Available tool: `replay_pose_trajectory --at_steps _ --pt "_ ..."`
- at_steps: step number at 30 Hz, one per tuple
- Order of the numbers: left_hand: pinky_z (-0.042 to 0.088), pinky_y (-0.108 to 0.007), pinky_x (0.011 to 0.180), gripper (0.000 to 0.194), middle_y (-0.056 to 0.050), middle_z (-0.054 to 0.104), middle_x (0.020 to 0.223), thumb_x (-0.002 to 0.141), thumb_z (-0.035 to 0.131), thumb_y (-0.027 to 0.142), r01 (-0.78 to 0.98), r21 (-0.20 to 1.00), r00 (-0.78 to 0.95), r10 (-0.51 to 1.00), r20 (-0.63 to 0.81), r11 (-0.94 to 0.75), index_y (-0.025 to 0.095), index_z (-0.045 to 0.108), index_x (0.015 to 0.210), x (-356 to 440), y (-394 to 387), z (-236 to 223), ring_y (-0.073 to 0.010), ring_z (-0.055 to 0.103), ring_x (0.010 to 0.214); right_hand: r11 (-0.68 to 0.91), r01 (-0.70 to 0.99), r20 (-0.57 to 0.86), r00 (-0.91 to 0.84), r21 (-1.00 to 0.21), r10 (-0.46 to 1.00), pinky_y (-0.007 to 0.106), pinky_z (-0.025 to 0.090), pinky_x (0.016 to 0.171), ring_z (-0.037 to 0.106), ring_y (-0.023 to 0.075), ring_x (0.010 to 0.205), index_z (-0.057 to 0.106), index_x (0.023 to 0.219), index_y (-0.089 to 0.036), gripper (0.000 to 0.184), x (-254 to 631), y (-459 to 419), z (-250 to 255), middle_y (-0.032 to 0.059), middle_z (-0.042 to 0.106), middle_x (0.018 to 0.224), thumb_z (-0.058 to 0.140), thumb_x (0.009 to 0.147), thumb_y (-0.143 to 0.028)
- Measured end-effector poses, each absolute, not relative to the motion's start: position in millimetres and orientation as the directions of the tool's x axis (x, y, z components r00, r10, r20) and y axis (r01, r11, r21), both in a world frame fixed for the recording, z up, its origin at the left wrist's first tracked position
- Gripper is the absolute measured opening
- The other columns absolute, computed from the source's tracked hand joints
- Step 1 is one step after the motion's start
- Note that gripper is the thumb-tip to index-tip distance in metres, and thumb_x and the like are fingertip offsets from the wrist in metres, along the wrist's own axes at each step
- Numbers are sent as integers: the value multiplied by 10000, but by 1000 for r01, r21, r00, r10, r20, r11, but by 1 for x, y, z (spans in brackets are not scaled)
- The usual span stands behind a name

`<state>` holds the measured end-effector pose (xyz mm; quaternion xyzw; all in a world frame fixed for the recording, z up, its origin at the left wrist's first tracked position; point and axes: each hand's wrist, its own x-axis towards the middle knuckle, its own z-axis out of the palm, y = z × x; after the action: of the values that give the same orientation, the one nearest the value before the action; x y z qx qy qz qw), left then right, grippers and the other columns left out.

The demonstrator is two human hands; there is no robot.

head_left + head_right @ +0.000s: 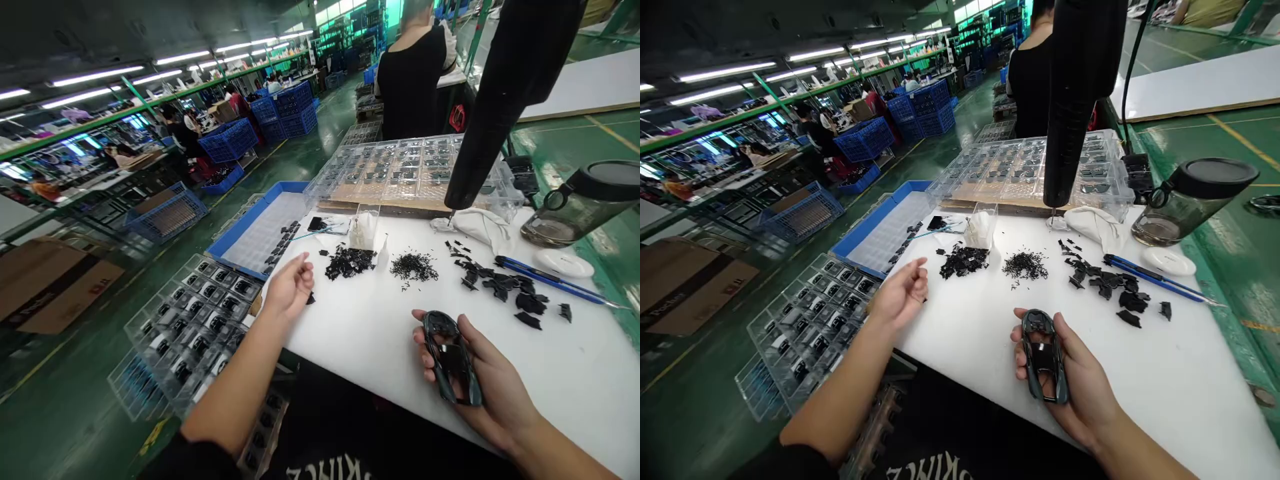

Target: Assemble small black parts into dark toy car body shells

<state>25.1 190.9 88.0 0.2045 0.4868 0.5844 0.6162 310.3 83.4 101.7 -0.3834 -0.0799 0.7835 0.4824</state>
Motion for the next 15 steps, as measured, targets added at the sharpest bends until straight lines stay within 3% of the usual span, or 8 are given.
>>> replay_pose_trajectory --at_steps 3,8,15 --pt "435 -122 463 110 -28 581 698 911 568 196 -579 786 -220 886 -408 218 118 559 834 6 231 104 -33 499 507 -518 -697 -520 -240 -496 820 312 566 537 564 196 630 678 1172 -156 428 309 83 102 103 652 866 597 878 -456" --pt "463 -116 499 202 -36 562 667 962 465 163 -531 815 -272 864 -424 233 130 500 765 -1 273 104 -41 532 532 -511 -705 -514 -239 -491 824 309 567 551 557 191 633 661 1188 -147 439 308 83 101 101 644 876 595 884 -457" --pt "415 -163 473 144 -23 622 727 920 563 264 -268 954 -397 887 -234 131 127 562 874 -5 296 80 -41 520 492 -484 -668 -478 -213 -565 852 320 558 564 560 196 659 634 1211 -147 395 310 82 100 101 639 912 570 921 -407"
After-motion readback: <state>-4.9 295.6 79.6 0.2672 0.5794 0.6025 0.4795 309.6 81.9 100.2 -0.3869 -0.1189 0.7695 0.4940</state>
